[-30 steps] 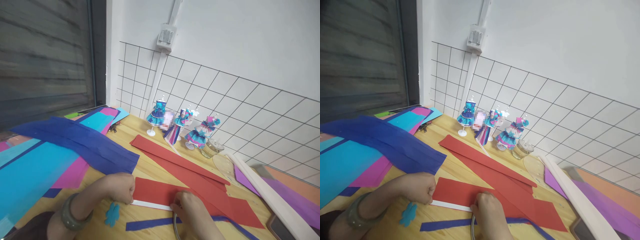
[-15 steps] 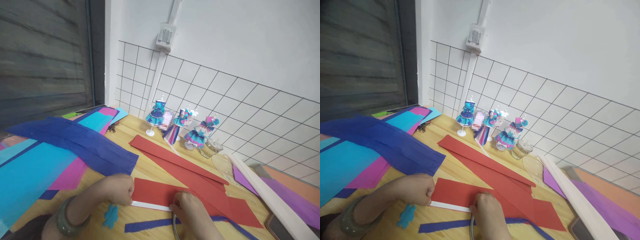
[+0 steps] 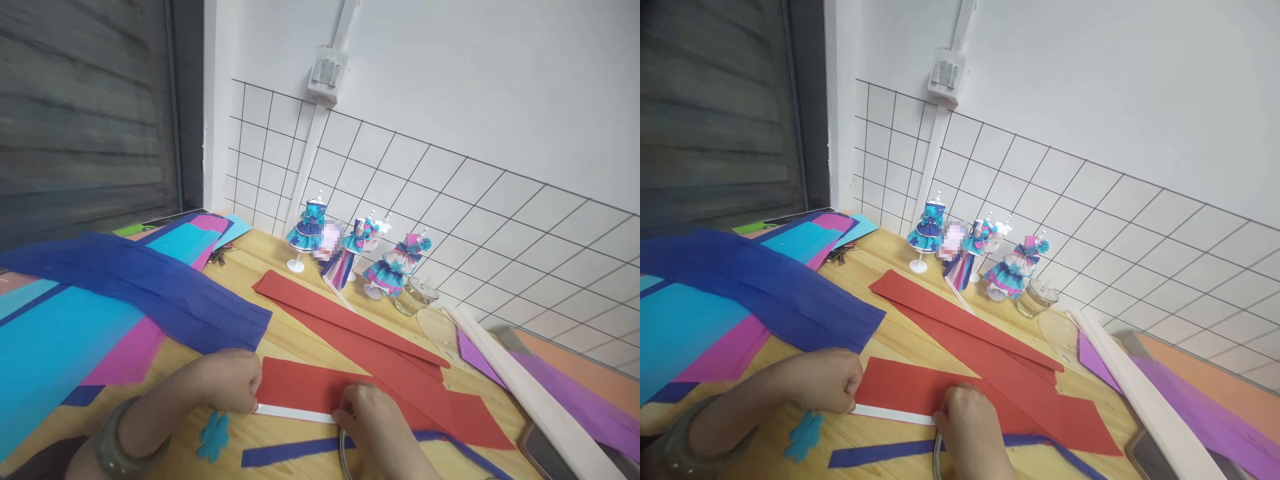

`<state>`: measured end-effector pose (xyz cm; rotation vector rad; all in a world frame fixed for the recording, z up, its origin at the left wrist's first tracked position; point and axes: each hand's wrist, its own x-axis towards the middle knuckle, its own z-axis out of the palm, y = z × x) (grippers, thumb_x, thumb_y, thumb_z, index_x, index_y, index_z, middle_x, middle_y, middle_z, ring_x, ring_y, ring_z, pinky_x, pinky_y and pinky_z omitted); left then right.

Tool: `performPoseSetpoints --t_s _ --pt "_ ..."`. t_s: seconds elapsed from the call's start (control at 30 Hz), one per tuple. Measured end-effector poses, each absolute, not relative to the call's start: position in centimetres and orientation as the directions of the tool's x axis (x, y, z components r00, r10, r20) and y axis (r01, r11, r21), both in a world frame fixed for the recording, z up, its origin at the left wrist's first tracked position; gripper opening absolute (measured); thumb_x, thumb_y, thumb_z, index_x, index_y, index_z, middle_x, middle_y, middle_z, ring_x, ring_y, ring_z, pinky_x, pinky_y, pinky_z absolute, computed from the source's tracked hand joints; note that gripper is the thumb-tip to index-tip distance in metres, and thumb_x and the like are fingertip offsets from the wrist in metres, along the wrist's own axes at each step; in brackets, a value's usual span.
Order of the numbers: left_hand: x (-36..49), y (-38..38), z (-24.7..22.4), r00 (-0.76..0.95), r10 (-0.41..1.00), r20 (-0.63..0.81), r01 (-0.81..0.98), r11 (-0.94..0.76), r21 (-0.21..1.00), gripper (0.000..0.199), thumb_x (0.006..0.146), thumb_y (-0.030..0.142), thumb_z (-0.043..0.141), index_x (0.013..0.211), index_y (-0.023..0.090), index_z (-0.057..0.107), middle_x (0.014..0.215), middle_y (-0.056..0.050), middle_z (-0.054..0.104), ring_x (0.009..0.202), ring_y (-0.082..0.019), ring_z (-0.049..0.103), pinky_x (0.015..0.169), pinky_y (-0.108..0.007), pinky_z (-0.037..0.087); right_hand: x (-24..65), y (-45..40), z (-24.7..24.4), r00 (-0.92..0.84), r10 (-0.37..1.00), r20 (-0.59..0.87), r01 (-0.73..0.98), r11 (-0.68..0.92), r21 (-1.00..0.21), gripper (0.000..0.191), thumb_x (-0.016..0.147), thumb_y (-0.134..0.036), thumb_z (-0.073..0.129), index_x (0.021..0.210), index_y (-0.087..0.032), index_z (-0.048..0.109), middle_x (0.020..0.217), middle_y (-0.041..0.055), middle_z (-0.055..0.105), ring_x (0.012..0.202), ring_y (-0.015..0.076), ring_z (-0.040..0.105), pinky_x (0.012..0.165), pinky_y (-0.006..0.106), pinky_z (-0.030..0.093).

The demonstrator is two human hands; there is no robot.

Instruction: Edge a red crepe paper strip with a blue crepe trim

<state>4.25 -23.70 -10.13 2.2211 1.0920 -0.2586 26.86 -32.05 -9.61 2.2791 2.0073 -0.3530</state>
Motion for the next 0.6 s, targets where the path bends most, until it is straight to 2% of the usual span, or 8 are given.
performPoseSetpoints --t_s 0.4,0.6 --pt "4.03 -23.46 -10.58 0.655 0.629 -0.419 0.745 -0.445 0.497 0.025 0.052 0.022 0.05 0.038 0.02 0.03 0.037 0.007 0.022 0.037 -0.01 0.026 0.038 -0.025 0.018 26.78 -32.13 -9.61 0.104 0.967 -0.234 0.988 -0.127 -0.085 0.018 0.07 -0.015 0.05 0.071 -0.018 0.067 0.081 0.0074 0.068 0.076 0.0193 0.062 0.062 0.025 0.038" --pt "3.98 -23.56 -10.05 0.602 0.617 -0.507 0.787 -0.35 0.508 0.027 0.057 0.029 0.052 0.036 0.02 0.037 0.033 0.004 0.035 0.034 -0.011 0.038 0.034 -0.022 0.026 26.77 -32.27 -9.48 0.105 0.967 -0.232 0.988 -0.129 -0.088 0.02 0.069 -0.014 0.048 0.072 -0.017 0.068 0.082 0.0085 0.068 0.077 0.0193 0.062 0.064 0.025 0.039"
